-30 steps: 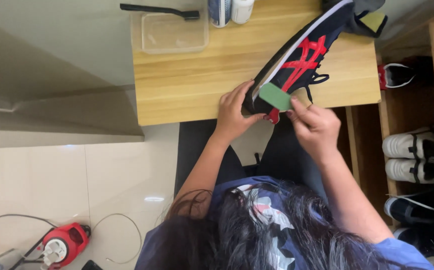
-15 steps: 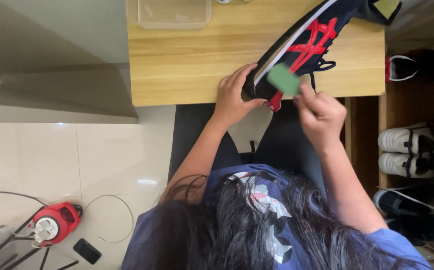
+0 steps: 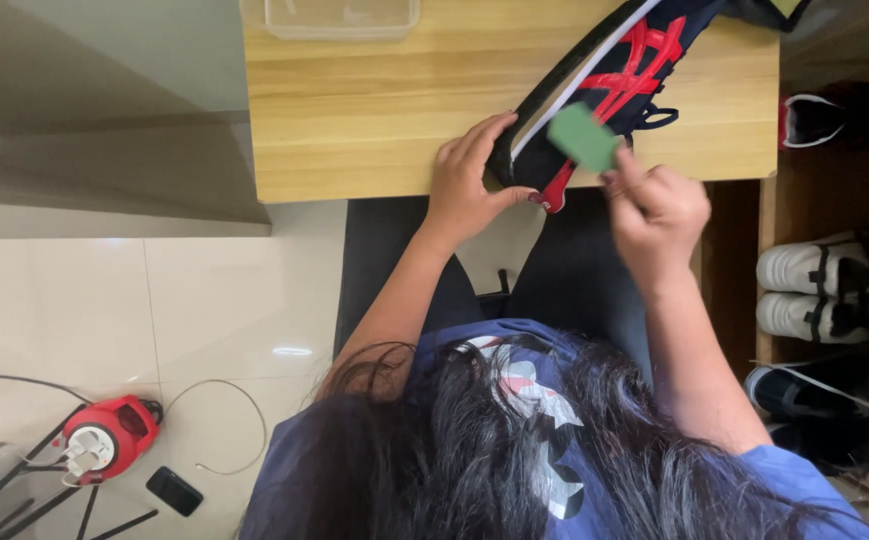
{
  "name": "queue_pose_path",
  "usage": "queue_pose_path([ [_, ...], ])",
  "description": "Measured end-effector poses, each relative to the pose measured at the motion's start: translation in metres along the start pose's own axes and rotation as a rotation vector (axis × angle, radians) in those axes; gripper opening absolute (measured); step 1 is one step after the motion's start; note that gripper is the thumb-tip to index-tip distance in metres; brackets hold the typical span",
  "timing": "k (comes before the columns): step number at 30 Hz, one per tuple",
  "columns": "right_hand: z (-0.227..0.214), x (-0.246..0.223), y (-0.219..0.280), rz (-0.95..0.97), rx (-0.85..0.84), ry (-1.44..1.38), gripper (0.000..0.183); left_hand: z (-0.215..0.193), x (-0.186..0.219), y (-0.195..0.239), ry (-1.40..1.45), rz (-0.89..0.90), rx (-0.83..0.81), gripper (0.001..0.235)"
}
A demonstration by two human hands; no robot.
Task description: The person scrubs the side of a black and red sneaker with a green brush while holding it on a wooden table. They continue to scrub the shoe's surface and laces throughout the video.
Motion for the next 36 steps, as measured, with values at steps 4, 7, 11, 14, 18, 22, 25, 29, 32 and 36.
queue_pose_path([
  [4, -0.004, -0.01, -0.008, -0.043, -0.119, 0.002, 0.029, -0.003, 0.001, -0.002, 0.008, 0.008, 0.008, 0.093],
  [7, -0.005, -0.01, -0.007, -0.071, -0.102, 0.043, 0.028, -0.001, -0.001, 0.0, 0.019, 0.002, 0.002, 0.093],
  [11, -0.004, -0.039, -0.012, -0.101, -0.162, 0.034, 0.024, -0.001, 0.0, 0.001, -0.008, 0.019, 0.025, 0.096],
  [14, -0.007, -0.002, -0.013, -0.111, -0.046, 0.052, 0.027, -0.001, -0.002, 0.001, -0.023, 0.008, 0.01, 0.094],
  [18, -0.005, -0.02, -0.015, -0.131, -0.045, 0.056, 0.028, -0.001, -0.004, 0.0, -0.024, 0.016, 0.017, 0.095],
  [22, -0.001, -0.003, -0.009, -0.136, -0.053, 0.063, 0.029, -0.001, -0.005, 0.0, -0.022, 0.008, 0.016, 0.096],
  [25, -0.001, -0.008, -0.006, -0.138, -0.018, 0.093, 0.03, -0.001, -0.003, 0.002, -0.018, 0.014, 0.019, 0.095],
  [29, -0.004, -0.025, -0.015, -0.162, -0.087, 0.084, 0.026, -0.002, -0.001, 0.0, -0.011, 0.027, 0.025, 0.095],
  [32, -0.008, 0.001, -0.013, -0.151, -0.022, 0.178, 0.026, -0.003, -0.001, 0.0, -0.023, 0.032, 0.016, 0.094],
  [36, -0.008, -0.028, -0.021, -0.196, -0.1, 0.143, 0.021, -0.003, -0.004, -0.001, -0.006, 0.026, 0.042, 0.095],
])
Point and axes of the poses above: each hand's wrist, its own y-axis away from the middle knuckle, its own z-axis out of the palm, x = y × z, the point moved 5 cm from there along -y, towards the middle knuckle, and after that the axes turned 12 degrees about y, right-handed, at the moved point
